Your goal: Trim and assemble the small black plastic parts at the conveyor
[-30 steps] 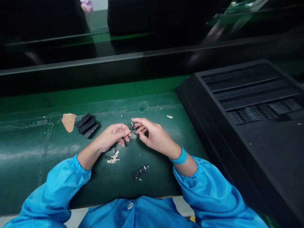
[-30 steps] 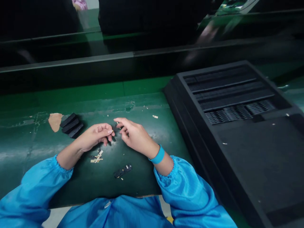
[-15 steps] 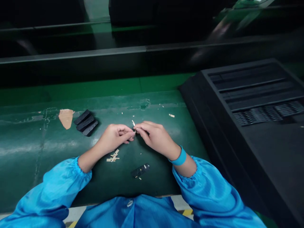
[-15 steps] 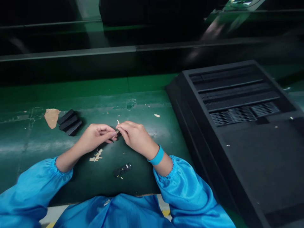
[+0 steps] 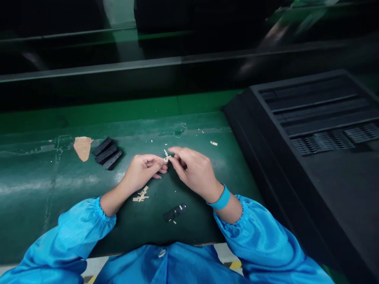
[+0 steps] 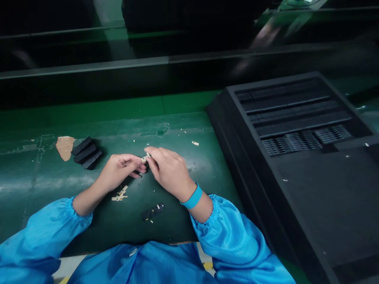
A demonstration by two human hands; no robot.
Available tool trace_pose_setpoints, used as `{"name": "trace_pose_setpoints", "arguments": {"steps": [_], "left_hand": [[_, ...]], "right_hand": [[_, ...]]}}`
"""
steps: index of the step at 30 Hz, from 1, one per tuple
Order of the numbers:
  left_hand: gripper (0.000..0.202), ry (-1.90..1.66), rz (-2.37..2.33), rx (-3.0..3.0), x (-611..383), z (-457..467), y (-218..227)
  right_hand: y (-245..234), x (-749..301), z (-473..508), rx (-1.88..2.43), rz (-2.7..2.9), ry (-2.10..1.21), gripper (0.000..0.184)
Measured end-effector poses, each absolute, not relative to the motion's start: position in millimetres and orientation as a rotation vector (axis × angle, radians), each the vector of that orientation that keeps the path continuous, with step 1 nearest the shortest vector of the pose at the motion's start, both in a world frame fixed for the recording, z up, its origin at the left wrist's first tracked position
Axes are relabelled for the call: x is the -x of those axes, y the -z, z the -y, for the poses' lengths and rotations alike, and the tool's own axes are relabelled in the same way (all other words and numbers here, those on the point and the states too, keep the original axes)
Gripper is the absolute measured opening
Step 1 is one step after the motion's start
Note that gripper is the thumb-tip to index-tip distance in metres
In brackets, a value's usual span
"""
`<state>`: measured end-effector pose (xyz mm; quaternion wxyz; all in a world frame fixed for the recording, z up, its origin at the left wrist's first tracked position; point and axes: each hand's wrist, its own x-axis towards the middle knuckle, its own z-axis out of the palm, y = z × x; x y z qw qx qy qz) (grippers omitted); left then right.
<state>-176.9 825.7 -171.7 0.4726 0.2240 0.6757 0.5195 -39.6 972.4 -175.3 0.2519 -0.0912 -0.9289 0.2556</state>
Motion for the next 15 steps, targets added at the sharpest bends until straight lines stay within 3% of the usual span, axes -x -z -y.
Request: {"name": "trace_pose_setpoints", "arguments": {"steps": [4, 10, 15], "left_hand": [[0.021, -1.25, -1.789, -0.759, 176.2, -825.7, 170.5], [0.02, -1.006, -2.223, -1.635, 175.7, -820.1, 172.3], [0.023, -0.845, -2.331, -1.866, 173.9, -817.8, 175.0]], "right_hand": [[175.5, 38.3, -970.6, 0.097, 2.596, -0.511, 0.018], [179.9, 38.0, -971.0, 0.091, 2.657, -0.502, 0.02], [178.3, 38.0, -970.6, 0.12, 2.668, -0.485, 0.023]]}}
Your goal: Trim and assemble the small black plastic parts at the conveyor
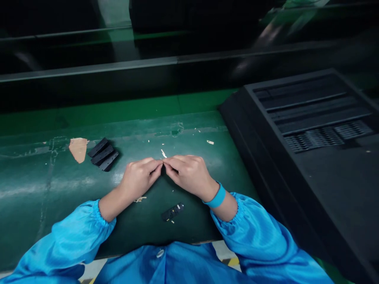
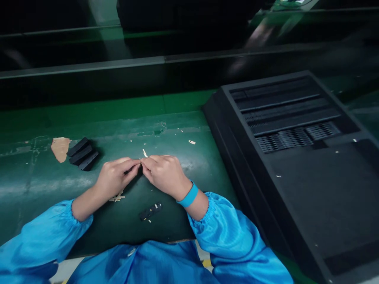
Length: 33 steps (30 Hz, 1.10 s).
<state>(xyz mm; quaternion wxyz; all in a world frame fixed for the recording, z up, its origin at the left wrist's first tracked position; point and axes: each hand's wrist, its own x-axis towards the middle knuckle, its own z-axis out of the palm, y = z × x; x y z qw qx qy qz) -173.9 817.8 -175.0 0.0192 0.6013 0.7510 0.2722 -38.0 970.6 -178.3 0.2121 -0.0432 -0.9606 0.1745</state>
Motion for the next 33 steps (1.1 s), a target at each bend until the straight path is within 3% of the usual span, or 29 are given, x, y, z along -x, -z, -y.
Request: {"name": "trace_pose_setpoints", "arguments": {"steps": [11, 18, 22, 29, 33], "left_hand": [[0.03, -0.712, -2.385, -1.809, 167, -817, 169], [0.02, -1.073, -2.211, -1.33, 168, -820, 168], [0.025, -1.369, -1.974, -0.902, 172, -825, 170], [0.046, -1.618, -1.675, -0.284, 173, -833, 170], [0.04, -1.727, -1.575, -0.23, 164, -834, 170]], "right_hand": [[179, 39, -968, 0.174, 2.668, -0.477, 0.026], [177, 44, -968, 0.333, 2.523, -0.641, 0.023], [182, 47, -979, 0.518, 2.355, -0.823, 0.016], [184, 44, -1000, 0.739, 2.544, -0.429, 0.021], [181, 47, -984, 0.511, 2.492, -0.828, 0.028]]}}
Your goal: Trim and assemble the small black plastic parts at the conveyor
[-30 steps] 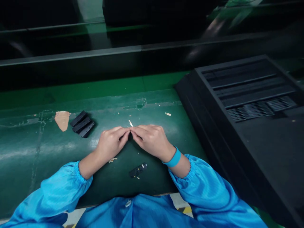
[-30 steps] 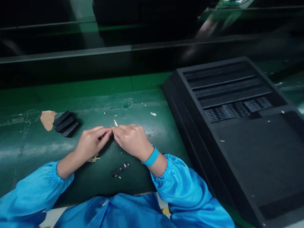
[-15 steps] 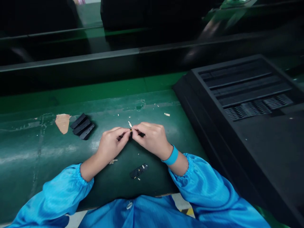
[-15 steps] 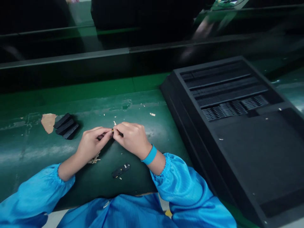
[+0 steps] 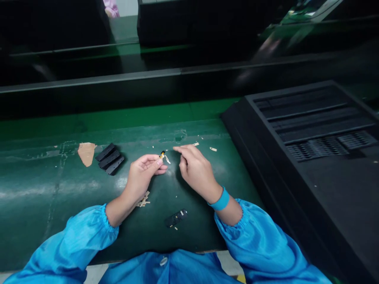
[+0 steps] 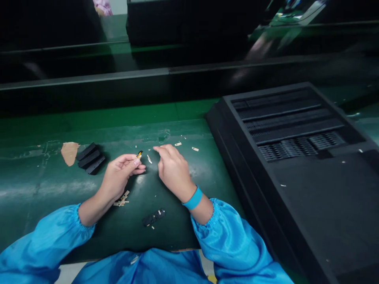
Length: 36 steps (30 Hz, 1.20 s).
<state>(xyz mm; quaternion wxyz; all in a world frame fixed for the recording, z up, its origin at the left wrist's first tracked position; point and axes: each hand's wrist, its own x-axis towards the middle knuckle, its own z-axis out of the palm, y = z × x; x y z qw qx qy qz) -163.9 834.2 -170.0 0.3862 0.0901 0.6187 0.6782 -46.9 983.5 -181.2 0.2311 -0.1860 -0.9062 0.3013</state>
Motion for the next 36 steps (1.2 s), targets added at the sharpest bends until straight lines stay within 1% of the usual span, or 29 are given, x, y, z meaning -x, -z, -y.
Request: {"name": "trace_pose_setpoints", "arguments": {"steps": [1, 4, 6, 8, 11, 17, 21, 28, 36], "left_hand": [[0.039, -1.735, -1.555, -0.227, 161, -834, 170], [0.038, -1.727, -1.547, -0.245, 155, -835, 170], [0.04, -1.708, -1.578, -0.271, 153, -836, 170], [0.041, -1.69, -1.599, -0.298, 152, -835, 171], [0.038, -1.648, -1.592, -0.364, 153, -834, 172], [0.038, -1.52, -1.573, -0.404, 162, -830, 169], [0.031, -1.455, -1.67, -0.487, 167, -829, 166], [0.026, -1.384, -1.754, -0.519, 169, -828, 167], [0.031, -1.346, -1.697, -0.553, 165, -827, 163]], "right_hand": [[180, 48, -978, 0.483, 2.436, -1.007, 0.028], [178, 51, -963, 0.501, 2.215, -1.497, 0.014], [177, 52, -957, 0.527, 2.096, -1.634, 0.016], [176, 52, -955, 0.527, 2.056, -1.651, 0.017], [174, 51, -958, 0.477, 2.141, -1.551, 0.018], [173, 45, -971, 0.248, 2.579, -0.963, 0.024], [172, 44, -971, 0.248, 2.768, -0.745, 0.025], [170, 43, -968, 0.276, 2.826, -0.649, 0.027], [167, 44, -968, 0.286, 2.839, -0.602, 0.028]]}}
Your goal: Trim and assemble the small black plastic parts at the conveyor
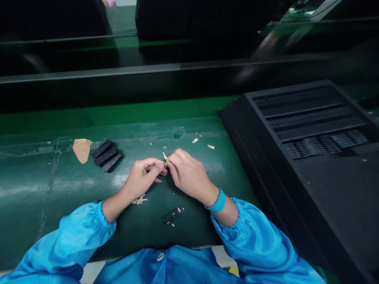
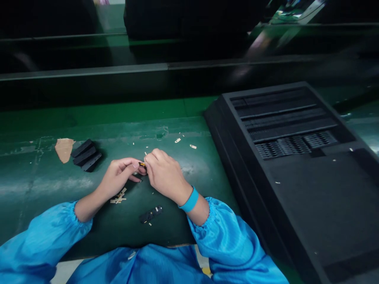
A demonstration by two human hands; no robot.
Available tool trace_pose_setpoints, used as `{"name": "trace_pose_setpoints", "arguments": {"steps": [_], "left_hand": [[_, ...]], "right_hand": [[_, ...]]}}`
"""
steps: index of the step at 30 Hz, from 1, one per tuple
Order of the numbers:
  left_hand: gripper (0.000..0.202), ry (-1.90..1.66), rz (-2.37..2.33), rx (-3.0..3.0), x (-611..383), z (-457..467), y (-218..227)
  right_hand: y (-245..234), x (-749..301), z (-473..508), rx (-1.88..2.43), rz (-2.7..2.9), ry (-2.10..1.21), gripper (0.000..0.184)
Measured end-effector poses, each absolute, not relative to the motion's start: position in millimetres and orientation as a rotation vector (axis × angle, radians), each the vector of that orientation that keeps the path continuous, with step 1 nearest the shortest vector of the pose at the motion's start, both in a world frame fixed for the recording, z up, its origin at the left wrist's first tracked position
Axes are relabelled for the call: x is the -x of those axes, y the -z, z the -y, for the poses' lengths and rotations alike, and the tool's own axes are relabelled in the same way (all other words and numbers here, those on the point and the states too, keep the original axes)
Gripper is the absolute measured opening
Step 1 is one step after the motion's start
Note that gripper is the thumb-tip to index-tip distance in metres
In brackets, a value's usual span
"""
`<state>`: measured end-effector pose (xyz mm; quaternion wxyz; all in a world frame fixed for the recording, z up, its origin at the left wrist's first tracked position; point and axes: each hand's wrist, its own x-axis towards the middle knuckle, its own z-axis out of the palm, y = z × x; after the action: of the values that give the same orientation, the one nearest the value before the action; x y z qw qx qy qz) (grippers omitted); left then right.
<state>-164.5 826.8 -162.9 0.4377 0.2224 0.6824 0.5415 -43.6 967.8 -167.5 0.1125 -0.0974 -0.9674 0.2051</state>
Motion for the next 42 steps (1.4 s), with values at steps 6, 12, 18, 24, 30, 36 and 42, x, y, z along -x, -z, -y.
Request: {"name": "trace_pose_setpoints", "arguments": {"steps": [6, 12, 18, 24, 30, 36, 42], "left_hand": [[0.025, -1.376, -1.802, -0.553, 166, -828, 167], [0.02, -1.425, -2.107, -0.902, 162, -823, 177], [0.015, -1.277, -2.365, -1.639, 162, -818, 182], [0.016, -1.19, -2.394, -1.827, 167, -817, 187], [0.016, -1.14, -2.42, -1.974, 168, -816, 190], [0.013, -1.173, -2.412, -2.091, 166, -817, 188], [0.015, -1.217, -2.375, -1.862, 165, -819, 188]], "right_hand": [[167, 42, -968, 0.279, 2.669, -0.696, 0.021], [169, 38, -959, 0.234, 2.443, -0.541, 0.014], [172, 39, -954, 0.24, 2.411, -0.63, 0.017], [180, 40, -962, 0.184, 2.447, -0.8, 0.022], [179, 40, -963, 0.145, 2.453, -0.692, 0.023], [179, 42, -960, 0.153, 2.363, -0.639, 0.021], [181, 45, -961, 0.384, 2.332, -0.834, 0.018]]}}
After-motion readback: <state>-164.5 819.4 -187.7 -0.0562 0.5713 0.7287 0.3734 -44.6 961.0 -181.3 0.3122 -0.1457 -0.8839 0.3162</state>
